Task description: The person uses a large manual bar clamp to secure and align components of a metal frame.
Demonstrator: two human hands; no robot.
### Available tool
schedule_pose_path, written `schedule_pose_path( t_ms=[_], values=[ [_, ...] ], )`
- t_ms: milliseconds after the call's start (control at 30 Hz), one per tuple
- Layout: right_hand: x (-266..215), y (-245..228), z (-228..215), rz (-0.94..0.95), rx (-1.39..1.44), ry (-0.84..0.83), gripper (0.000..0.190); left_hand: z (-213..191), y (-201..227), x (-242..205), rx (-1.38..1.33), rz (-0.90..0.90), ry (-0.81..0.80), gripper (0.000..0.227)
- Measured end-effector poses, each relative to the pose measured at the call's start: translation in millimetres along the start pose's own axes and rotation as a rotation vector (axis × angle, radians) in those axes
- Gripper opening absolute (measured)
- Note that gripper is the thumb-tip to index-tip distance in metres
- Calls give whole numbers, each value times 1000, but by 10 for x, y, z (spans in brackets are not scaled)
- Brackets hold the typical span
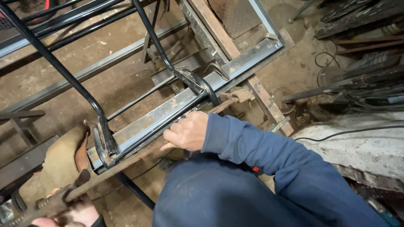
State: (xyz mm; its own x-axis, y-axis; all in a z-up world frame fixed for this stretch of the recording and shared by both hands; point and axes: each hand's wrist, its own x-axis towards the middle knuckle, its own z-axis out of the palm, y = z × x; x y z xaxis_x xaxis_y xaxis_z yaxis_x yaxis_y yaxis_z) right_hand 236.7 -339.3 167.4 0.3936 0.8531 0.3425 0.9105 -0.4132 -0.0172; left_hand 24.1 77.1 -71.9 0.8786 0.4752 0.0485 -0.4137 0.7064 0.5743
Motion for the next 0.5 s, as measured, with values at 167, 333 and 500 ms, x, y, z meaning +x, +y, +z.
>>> schedule_pose_path(
  t_ms=[167, 333, 500],
  values=[
    [-132, 60, 77, 8, 16, 52, 30, 126, -111, -105, -203, -17, 105, 44],
    [-62, -96, 261, 61, 262, 101, 40, 1071, 357, -349, 241, 66, 207, 50],
    [-156, -3, 188, 92, 142, -12, 42, 890, 849, -824, 732, -6, -39, 55]
  ],
)
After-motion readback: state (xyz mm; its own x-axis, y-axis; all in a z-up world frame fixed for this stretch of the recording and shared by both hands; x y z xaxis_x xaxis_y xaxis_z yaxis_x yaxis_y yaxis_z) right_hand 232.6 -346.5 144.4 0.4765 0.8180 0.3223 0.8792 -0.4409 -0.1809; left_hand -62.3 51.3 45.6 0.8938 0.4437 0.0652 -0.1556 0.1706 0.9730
